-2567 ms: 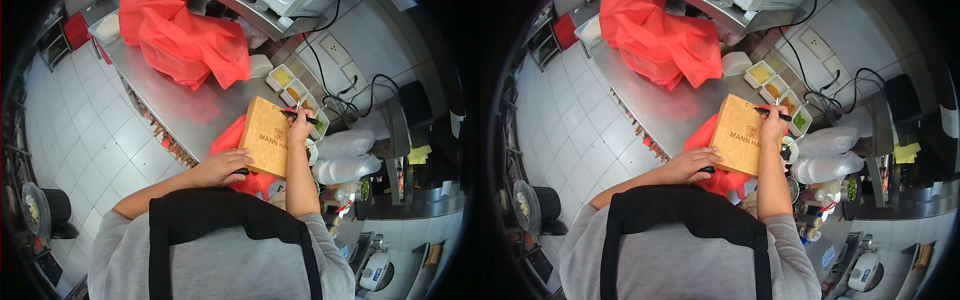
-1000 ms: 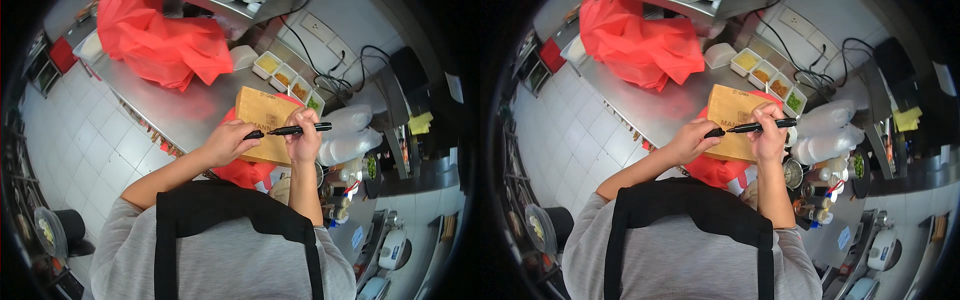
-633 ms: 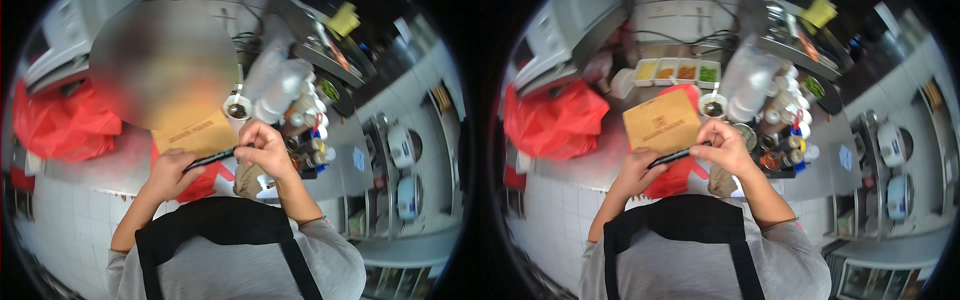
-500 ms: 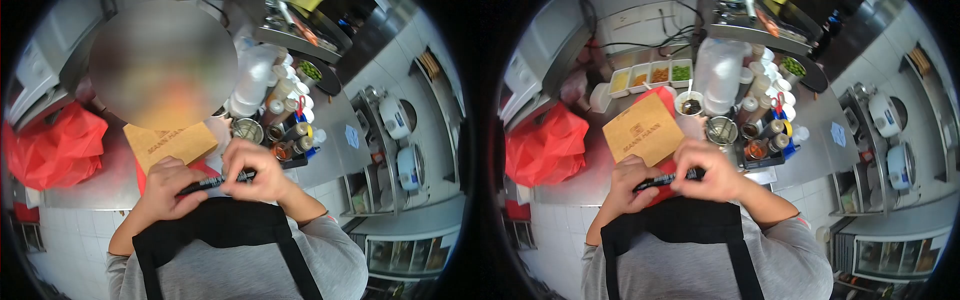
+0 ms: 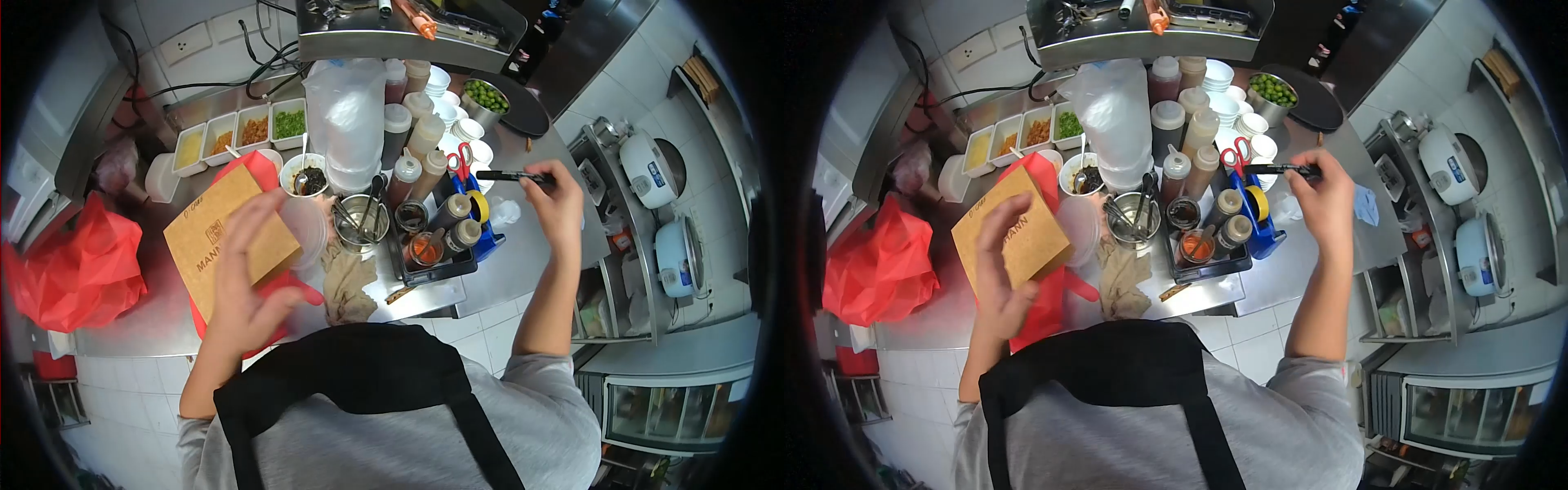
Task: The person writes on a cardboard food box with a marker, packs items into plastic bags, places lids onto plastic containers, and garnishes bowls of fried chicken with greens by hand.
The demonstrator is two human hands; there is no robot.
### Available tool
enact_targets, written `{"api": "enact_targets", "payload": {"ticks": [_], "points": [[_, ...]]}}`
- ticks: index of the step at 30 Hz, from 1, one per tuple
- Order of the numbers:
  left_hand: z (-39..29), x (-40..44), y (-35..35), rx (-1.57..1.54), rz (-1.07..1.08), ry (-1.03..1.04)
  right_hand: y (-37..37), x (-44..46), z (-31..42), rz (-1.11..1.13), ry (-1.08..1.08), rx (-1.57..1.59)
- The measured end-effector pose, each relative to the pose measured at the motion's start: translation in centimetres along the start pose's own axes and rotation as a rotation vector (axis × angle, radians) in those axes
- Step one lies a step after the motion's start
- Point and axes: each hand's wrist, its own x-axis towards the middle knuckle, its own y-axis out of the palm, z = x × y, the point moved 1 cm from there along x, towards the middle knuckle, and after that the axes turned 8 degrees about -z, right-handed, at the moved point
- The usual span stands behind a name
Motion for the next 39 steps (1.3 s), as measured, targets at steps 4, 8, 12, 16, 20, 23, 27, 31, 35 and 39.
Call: {"api": "enact_targets", "payload": {"ticks": [4,8,12,16,20,23,27,31,35,39], "points": [[-0.9,-1.9,-1.1,0.061,-0.131,-0.204,6.1,4.3,-8.9,0.059,-0.233,-0.337],[-2.4,-3.9,-1.7,0.113,-0.259,-0.339,12.4,5.6,-14.9,0.2,-0.192,-0.45],[-2.6,-5.6,-3.0,0.164,-0.37,-0.411,12.3,6.6,-11.6,0.364,-0.091,-0.511],[-3.1,-6.0,-3.1,0.195,-0.422,-0.414,13.2,6.1,-8.9,0.471,-0.164,-0.664],[-3.3,-5.9,-3.1,0.205,-0.442,-0.407,13.7,6.1,-11.7,0.282,-0.13,-0.443],[-3.1,-5.8,-3.1,0.18,-0.453,-0.416,12.7,6.6,-14.5,0.396,-0.252,-0.016],[-2.0,-6.2,-4.8,0.174,-0.488,-0.42,12.3,9.2,-18.9,0.606,-0.085,0.423],[4.0,-10.3,-7.8,0.404,-0.587,-0.65,11.8,9.6,-20.0,0.481,-0.166,0.155],[9.5,-17.3,-8.6,0.402,-0.528,-1.008,6.9,7.7,-12.5,-0.08,-0.148,0.472],[9.0,-16.5,-7.4,-0.177,-0.634,-1.318,5.9,0.8,-2.0,0.309,-0.35,1.202]]}}
